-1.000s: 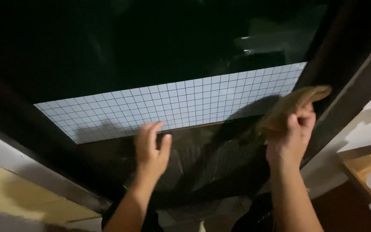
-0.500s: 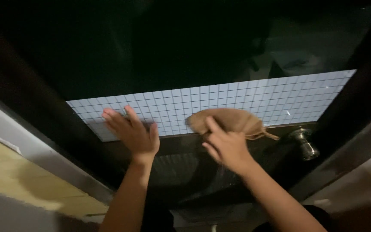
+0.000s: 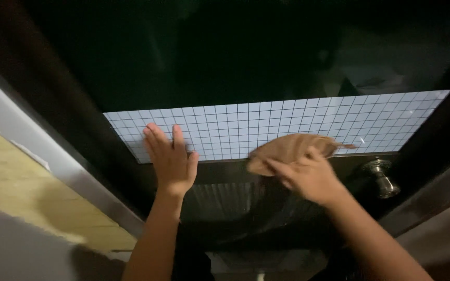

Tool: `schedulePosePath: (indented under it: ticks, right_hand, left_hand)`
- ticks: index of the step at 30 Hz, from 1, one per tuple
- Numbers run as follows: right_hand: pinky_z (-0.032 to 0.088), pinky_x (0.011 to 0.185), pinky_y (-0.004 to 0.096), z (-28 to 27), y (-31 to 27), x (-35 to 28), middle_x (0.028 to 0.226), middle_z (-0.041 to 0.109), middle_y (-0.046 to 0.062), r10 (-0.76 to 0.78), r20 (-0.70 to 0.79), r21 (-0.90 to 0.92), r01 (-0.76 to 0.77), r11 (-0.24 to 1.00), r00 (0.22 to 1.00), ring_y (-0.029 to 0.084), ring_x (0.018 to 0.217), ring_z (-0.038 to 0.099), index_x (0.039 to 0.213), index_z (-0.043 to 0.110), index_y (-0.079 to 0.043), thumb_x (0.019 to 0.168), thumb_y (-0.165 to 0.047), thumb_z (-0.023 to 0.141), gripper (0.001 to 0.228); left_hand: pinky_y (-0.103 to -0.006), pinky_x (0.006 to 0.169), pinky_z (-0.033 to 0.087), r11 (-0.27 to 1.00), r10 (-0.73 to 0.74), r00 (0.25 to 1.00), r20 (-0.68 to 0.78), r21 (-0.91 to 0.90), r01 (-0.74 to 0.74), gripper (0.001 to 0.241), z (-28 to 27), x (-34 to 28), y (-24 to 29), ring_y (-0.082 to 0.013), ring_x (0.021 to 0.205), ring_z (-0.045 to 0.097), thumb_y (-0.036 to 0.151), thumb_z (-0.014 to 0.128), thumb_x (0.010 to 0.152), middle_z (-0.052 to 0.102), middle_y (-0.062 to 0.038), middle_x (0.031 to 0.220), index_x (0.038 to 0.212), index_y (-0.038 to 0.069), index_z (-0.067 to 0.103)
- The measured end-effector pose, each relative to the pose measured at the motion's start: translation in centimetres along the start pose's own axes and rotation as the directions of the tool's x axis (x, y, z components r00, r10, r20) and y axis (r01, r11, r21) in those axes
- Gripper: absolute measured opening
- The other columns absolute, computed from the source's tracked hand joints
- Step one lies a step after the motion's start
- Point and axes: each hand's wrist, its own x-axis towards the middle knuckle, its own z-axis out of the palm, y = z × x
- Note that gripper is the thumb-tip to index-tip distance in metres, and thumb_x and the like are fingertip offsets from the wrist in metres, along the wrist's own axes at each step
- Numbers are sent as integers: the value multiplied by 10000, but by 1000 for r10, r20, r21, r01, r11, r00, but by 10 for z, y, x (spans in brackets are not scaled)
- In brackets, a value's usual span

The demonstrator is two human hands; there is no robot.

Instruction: Cleaning a door surface and applying a decorative grid-patterned vinyl film using a squeegee and cloth.

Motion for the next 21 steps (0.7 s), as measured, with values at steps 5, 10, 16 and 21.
schedulePosePath:
  ticks: [5,10,16,21]
  right_hand:
    - [377,998,630,4,57,-97,1334,490,-18,206,25,-117,-201,973,978,332,950,678,1589,306,-326,945,-393,511,679]
    - [461,1075,663,-40,56,-76,1565,567,243,354,-346,-266,-452,851,869,495,1311,565,1489,641,-98,977,-242,762,545]
    - [464,974,529,-19,51,-74,1416,605,139,563,-334,-108,-624,774,756,484,1174,497,1335,711,-133,921,-150,776,420]
    - [459,864,498,-71,41,-52,1344,588,213,628,-51,107,-621,777,777,400,1075,497,1346,660,-93,1018,-184,633,342]
  left_hand:
    - [-742,1182,205,999,42,999,21,-21,-41,914,-25,5,10,-609,1507,106,372,787,906,31,-392,1624,1578,107,227]
    - [-731,1170,207,1000,-12,983,185,23,8,889,-48,12,21,-657,1467,163,432,762,891,127,-500,1558,1550,-19,372]
    - [-662,1210,289,1000,22,1000,-2,16,-22,837,-76,16,24,-579,1496,259,420,833,887,242,-395,1601,1532,38,460]
    - [-520,1183,450,999,-8,992,-126,31,12,808,-104,8,14,-464,1477,392,345,849,900,350,-331,1577,1523,3,464]
